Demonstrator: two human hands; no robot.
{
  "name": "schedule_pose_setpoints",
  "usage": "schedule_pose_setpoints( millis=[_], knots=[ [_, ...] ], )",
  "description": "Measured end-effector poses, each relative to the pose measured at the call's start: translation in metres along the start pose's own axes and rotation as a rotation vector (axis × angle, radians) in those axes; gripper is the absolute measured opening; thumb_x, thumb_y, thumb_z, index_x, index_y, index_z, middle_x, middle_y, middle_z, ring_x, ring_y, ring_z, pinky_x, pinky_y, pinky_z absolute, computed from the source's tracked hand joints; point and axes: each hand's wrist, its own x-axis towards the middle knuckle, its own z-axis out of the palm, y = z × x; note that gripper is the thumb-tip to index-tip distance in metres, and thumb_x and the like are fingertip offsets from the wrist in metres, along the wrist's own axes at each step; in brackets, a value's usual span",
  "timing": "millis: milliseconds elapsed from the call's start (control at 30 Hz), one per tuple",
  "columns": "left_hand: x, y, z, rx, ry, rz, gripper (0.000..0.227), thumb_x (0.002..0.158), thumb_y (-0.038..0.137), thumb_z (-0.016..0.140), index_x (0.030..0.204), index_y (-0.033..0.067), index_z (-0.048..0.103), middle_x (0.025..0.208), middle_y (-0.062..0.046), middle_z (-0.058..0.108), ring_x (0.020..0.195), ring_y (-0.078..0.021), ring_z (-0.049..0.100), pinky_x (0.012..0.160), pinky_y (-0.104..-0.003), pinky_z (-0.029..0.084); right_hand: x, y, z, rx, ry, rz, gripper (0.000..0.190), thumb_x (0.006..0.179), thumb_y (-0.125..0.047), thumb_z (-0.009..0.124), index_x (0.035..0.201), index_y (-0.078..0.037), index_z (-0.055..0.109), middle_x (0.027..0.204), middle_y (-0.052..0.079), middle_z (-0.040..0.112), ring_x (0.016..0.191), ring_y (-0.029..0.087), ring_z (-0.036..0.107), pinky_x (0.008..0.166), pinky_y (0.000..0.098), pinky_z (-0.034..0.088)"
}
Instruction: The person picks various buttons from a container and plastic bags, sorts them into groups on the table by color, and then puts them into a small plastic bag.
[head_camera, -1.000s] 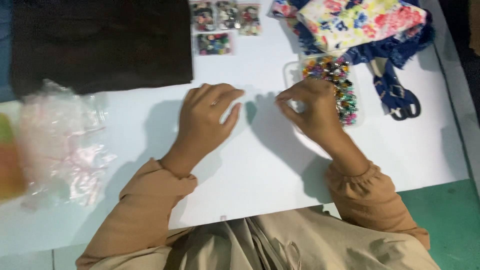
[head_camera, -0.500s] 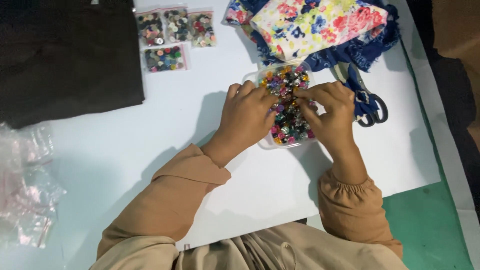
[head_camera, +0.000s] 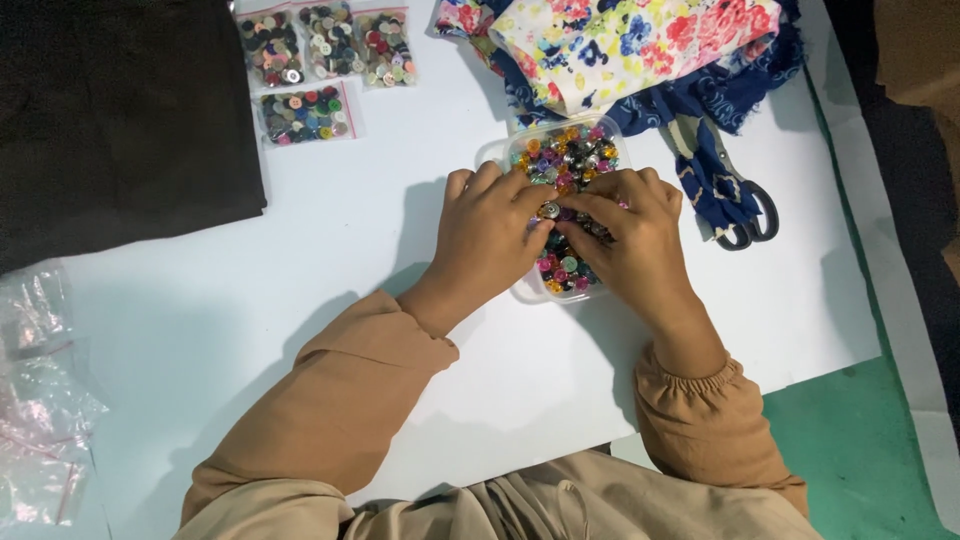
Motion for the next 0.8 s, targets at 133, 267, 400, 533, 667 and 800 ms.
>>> schedule_pose_setpoints(
  millis=[133,267,400,533,667,800],
  knots=[
    [0.001,0.002,-0.008,0.01,0.02,0.015,0.025,0.079,0.017,0.083,0.101,0.0094,0.077,0.086,-0.007,0.064,0.085,-0.0244,0.055,0.084,-0.046,0.036,0.0,-0.003,-0.001,-0.025,-0.013,-0.004,0.017,0.089,-0.014,0.085,0.106,-0.013,0.081,0.103,0.005,0.063,0.097,0.023,0.053,0.096,0.0475,0.036],
    [0.001,0.005,-0.009,0.03,0.011,0.021,0.019,0.077,0.013,0.081,0.095,0.0084,0.078,0.082,-0.009,0.066,0.084,-0.0248,0.056,0.084,-0.047,0.034,-0.001,0.001,0.001,0.003,-0.021,0.004,0.016,0.089,-0.013,0.084,0.105,-0.014,0.08,0.103,0.005,0.062,0.099,0.024,0.053,0.097,0.0485,0.037],
    [-0.001,0.008,-0.003,0.026,-0.006,-0.003,0.027,0.077,0.013,0.081,0.103,0.0062,0.077,0.082,-0.011,0.066,0.084,-0.0255,0.055,0.083,-0.047,0.033,-0.003,0.004,0.003,0.048,-0.024,0.027,0.016,0.088,-0.012,0.085,0.103,-0.013,0.08,0.103,0.006,0.062,0.1,0.025,0.055,0.097,0.0497,0.037],
    [-0.002,0.009,-0.006,0.0,-0.019,-0.015,0.029,0.078,0.01,0.079,0.107,0.0065,0.077,0.083,-0.01,0.067,0.085,-0.0267,0.057,0.083,-0.046,0.034,-0.004,0.008,0.005,0.059,-0.011,0.018,0.016,0.088,-0.014,0.085,0.103,-0.015,0.079,0.103,0.005,0.062,0.1,0.025,0.055,0.097,0.05,0.038],
    [-0.002,0.008,-0.004,-0.001,0.007,-0.011,0.027,0.08,0.009,0.079,0.107,0.0083,0.077,0.081,-0.009,0.068,0.083,-0.0252,0.058,0.082,-0.045,0.035,-0.003,0.007,0.004,0.067,-0.011,0.007,0.015,0.089,-0.015,0.085,0.103,-0.015,0.079,0.102,0.004,0.062,0.1,0.024,0.055,0.098,0.0491,0.038],
    [-0.002,0.006,-0.004,0.017,0.076,0.01,0.028,0.08,0.012,0.082,0.106,0.0089,0.076,0.081,-0.009,0.068,0.081,-0.0245,0.057,0.081,-0.044,0.035,-0.001,0.004,0.001,0.075,-0.002,0.003,0.012,0.093,-0.018,0.084,0.103,-0.014,0.08,0.1,0.006,0.064,0.098,0.025,0.057,0.097,0.0491,0.039]
  ],
)
